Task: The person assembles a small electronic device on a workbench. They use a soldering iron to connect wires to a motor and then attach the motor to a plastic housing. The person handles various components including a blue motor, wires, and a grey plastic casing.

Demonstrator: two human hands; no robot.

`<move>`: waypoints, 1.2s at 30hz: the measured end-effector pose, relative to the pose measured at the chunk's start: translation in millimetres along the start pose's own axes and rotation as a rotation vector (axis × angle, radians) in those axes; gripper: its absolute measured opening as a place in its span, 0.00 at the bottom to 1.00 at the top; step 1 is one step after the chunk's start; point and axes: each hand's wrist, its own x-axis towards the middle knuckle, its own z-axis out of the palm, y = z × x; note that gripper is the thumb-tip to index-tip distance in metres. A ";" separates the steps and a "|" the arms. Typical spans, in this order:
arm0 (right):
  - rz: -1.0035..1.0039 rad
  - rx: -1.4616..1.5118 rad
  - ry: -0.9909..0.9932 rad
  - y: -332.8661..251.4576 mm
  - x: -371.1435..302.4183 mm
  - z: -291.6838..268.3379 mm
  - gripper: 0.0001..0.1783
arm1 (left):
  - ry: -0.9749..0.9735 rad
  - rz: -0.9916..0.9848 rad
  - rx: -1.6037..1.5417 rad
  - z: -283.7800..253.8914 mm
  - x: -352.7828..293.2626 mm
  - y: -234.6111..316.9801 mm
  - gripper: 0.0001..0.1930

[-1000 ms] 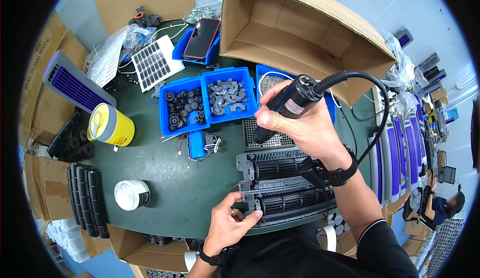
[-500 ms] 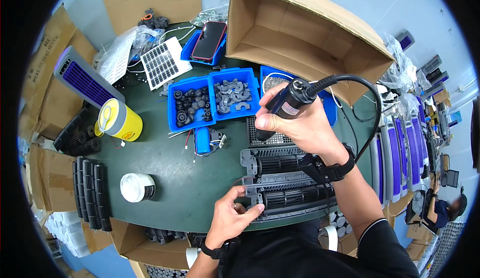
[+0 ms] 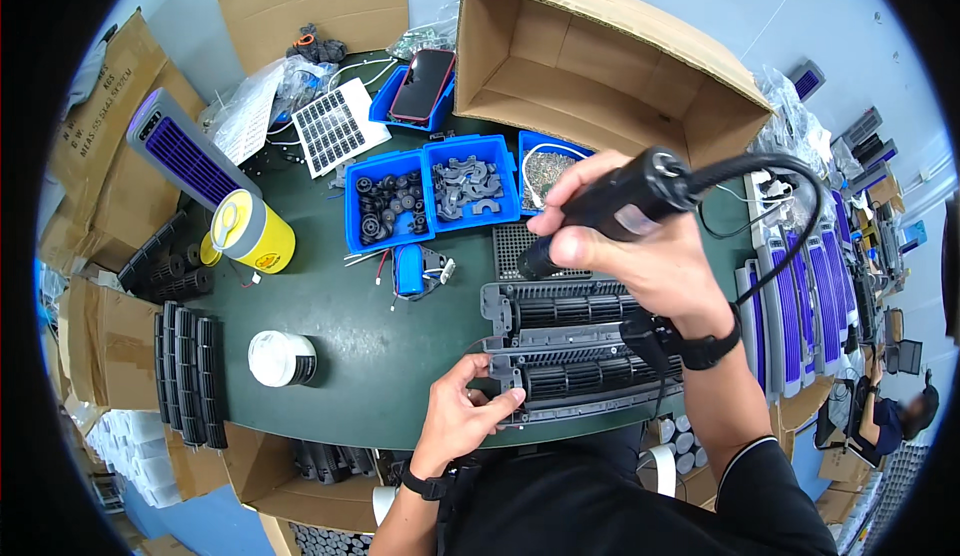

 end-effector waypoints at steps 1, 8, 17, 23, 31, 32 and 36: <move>0.000 -0.046 0.020 -8.5 -6.7 2.4 0.25 | 0.015 0.004 -0.011 0.4 -0.4 -1.3 0.26; 0.102 0.113 -0.070 -19.3 -51.9 24.6 0.24 | 0.003 -0.008 0.022 -1.0 1.1 5.3 0.27; 0.171 0.055 -0.176 -9.9 -60.5 33.5 0.29 | 0.016 0.016 0.003 0.2 -0.3 5.9 0.27; 0.159 -0.083 -0.234 -7.0 -56.1 36.6 0.24 | 0.018 0.027 0.017 -1.5 0.3 1.3 0.27; 0.106 -0.089 -0.341 -3.9 -52.2 31.9 0.28 | -0.024 0.044 -0.044 -3.3 1.7 -2.3 0.27; 0.116 -0.065 -0.359 -5.0 -51.9 30.7 0.28 | -0.018 0.043 -0.026 -2.8 1.7 -1.5 0.27; 0.115 0.032 -0.353 -17.1 -45.6 23.1 0.25 | -0.003 0.030 0.036 -1.7 1.4 6.1 0.28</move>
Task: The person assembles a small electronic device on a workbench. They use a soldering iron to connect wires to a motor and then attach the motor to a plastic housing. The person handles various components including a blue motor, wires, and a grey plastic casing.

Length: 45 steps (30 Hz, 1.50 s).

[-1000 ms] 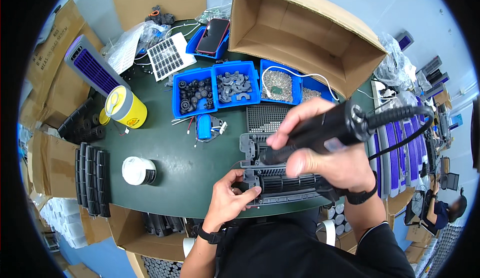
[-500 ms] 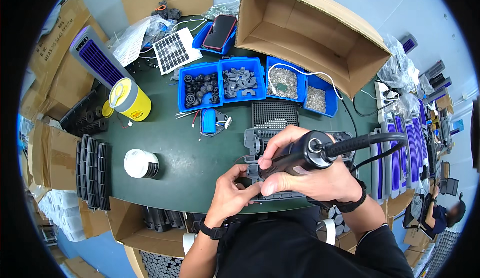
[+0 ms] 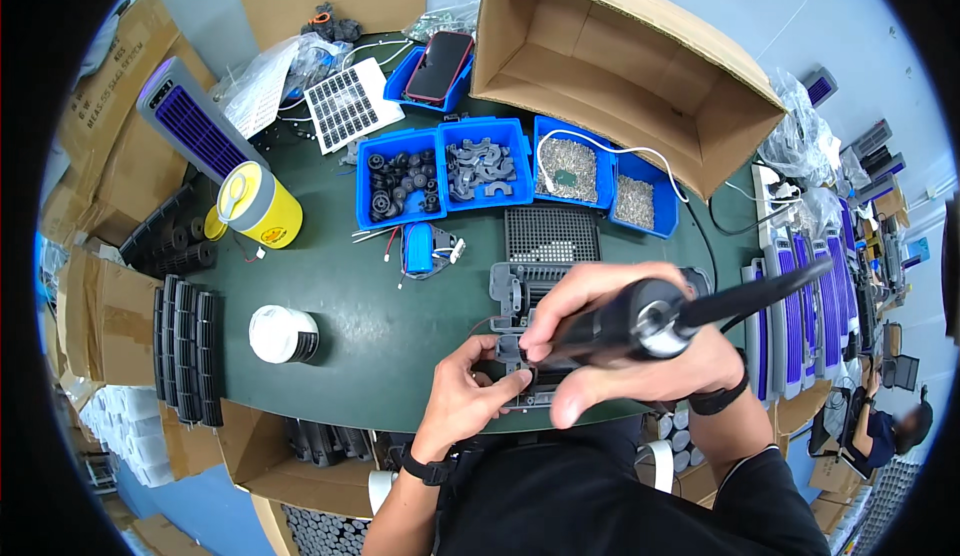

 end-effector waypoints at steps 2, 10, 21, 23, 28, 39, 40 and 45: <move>-0.037 0.123 0.058 -2.7 3.1 -5.5 0.24 | 0.007 0.003 -0.006 -0.1 0.4 -5.8 0.29; -0.076 0.023 0.450 33.9 54.0 -24.7 0.19 | -0.010 -0.060 -0.020 0.0 0.4 0.6 0.24; -0.025 0.055 0.448 57.1 71.7 -31.3 0.21 | 0.018 -0.068 -0.075 -0.1 0.0 -8.1 0.26; -0.026 0.059 0.454 57.7 71.9 -31.7 0.21 | 0.020 -0.059 -0.074 0.7 0.0 -9.6 0.26; -0.010 0.038 0.453 58.7 71.4 -31.7 0.20 | -0.009 -0.075 -0.053 -1.2 0.1 -5.0 0.22; -0.022 0.104 0.403 53.5 67.6 -24.7 0.19 | 0.009 -0.041 -0.068 1.6 0.4 -1.3 0.25; -0.054 0.120 0.411 51.0 65.5 -24.7 0.19 | 0.011 -0.037 -0.046 1.4 0.9 -1.9 0.24; -0.086 0.086 0.458 6.9 42.5 -20.9 0.19 | 0.024 -0.044 -0.038 1.7 1.5 -0.5 0.22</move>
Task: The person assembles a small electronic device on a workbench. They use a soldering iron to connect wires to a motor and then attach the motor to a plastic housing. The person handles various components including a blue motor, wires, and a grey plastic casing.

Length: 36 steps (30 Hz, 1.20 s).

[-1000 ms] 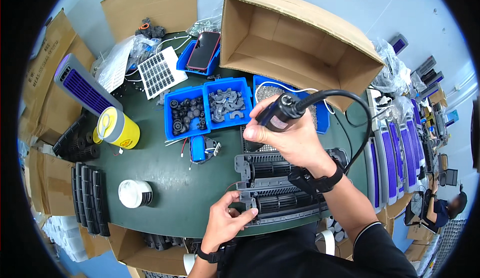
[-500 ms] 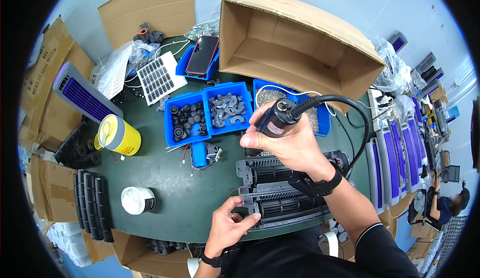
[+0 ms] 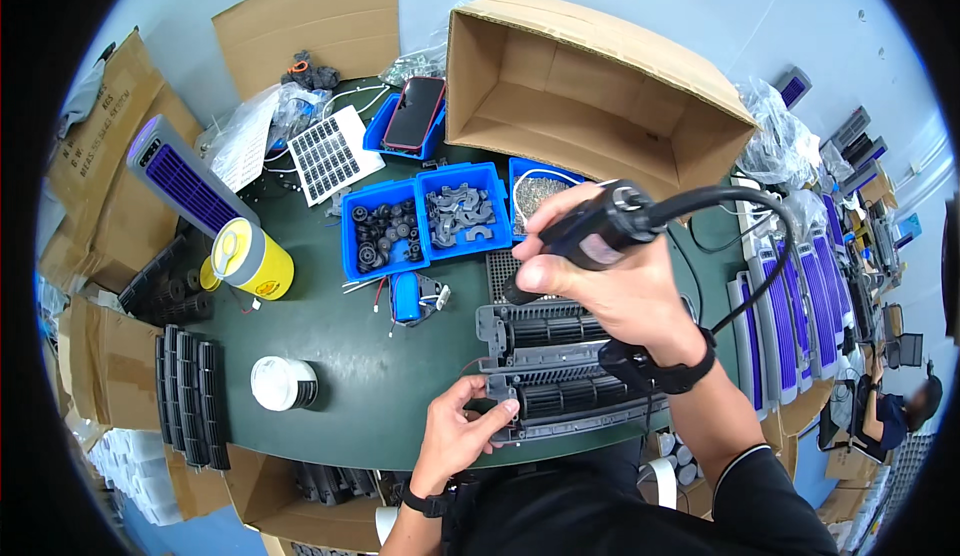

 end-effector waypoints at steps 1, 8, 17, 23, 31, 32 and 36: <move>-0.078 -0.038 0.004 -4.7 -5.9 -1.8 0.21 | -0.001 -0.022 -0.020 0.0 0.7 -0.7 0.21; -0.016 -0.073 -0.105 -16.5 -67.1 -7.3 0.38 | 0.016 -0.061 -0.064 1.4 2.1 7.4 0.18; 0.018 -0.132 -0.264 -1.9 -89.8 8.2 0.30 | 0.016 0.015 -0.076 1.2 4.7 -3.5 0.18; 0.106 -0.075 -0.256 3.6 -89.3 13.5 0.28 | 0.014 0.008 -0.097 1.8 6.2 -6.2 0.18; 0.126 -0.172 -0.278 1.8 -87.1 18.6 0.27 | 0.012 0.029 -0.054 -0.6 3.9 -6.7 0.18; 0.119 -0.175 -0.286 1.4 -86.7 19.0 0.27 | 0.010 0.034 -0.057 -0.1 3.3 -5.2 0.18; 0.079 -0.147 -0.355 0.0 -84.6 18.9 0.27 | 0.002 0.065 -0.067 0.0 2.9 -3.4 0.18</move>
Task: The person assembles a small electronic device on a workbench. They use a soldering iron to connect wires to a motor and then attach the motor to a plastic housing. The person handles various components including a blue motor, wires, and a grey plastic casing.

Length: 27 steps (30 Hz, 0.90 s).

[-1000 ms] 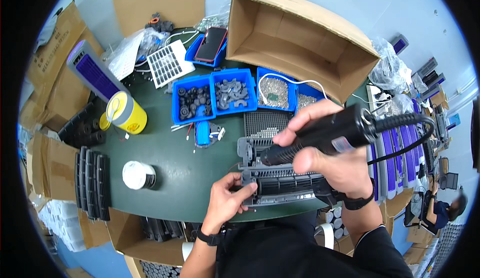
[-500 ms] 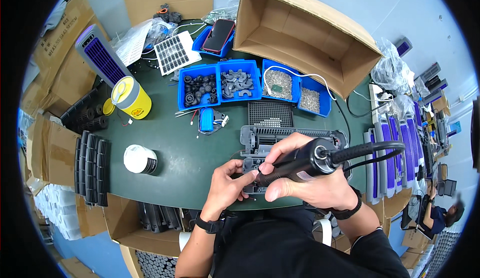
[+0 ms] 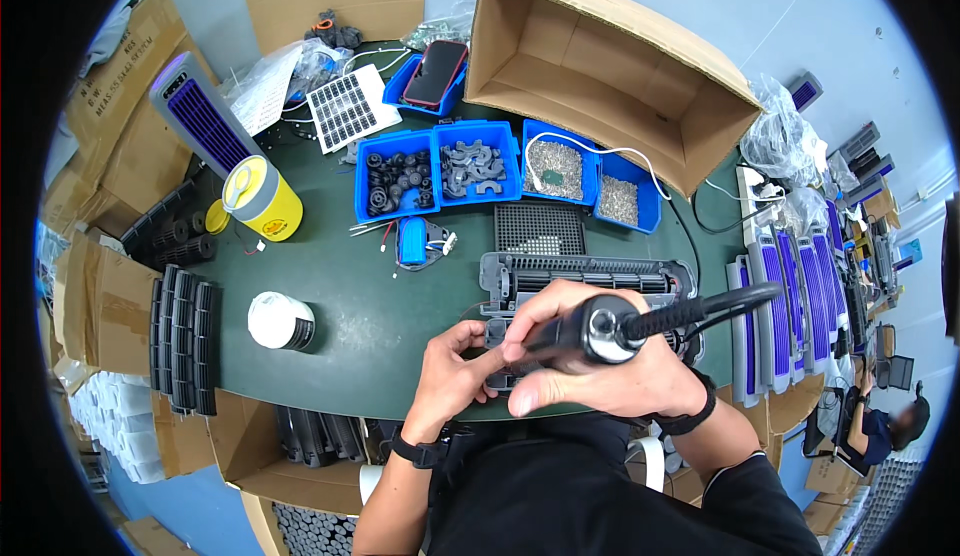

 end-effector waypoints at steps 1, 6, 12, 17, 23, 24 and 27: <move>-0.020 0.016 -0.027 0.3 0.1 -0.5 0.27 | 0.004 0.011 -0.003 -0.7 0.6 -4.2 0.18; -0.087 -0.039 -0.170 -9.2 -1.6 -8.1 0.30 | 0.037 -0.001 0.061 0.0 -1.7 0.3 0.18; -0.150 0.320 0.013 -30.6 -39.4 -56.2 0.32 | 0.032 -0.065 -0.001 4.0 -3.3 -1.4 0.18; -0.014 0.093 0.763 -2.2 -87.8 -154.8 0.32 | 0.054 -0.040 0.022 3.1 -4.1 -7.5 0.16; 0.517 -0.388 0.982 134.4 -120.7 -246.6 0.30 | 0.023 -0.020 0.040 8.7 -1.6 -7.9 0.15; 0.584 -0.542 0.939 140.0 -113.8 -243.6 0.30 | 0.046 -0.016 0.050 6.4 -3.4 -8.0 0.14; 0.737 -0.772 0.774 150.3 -122.1 -245.0 0.39 | 0.054 -0.028 0.041 8.6 -7.6 -9.8 0.15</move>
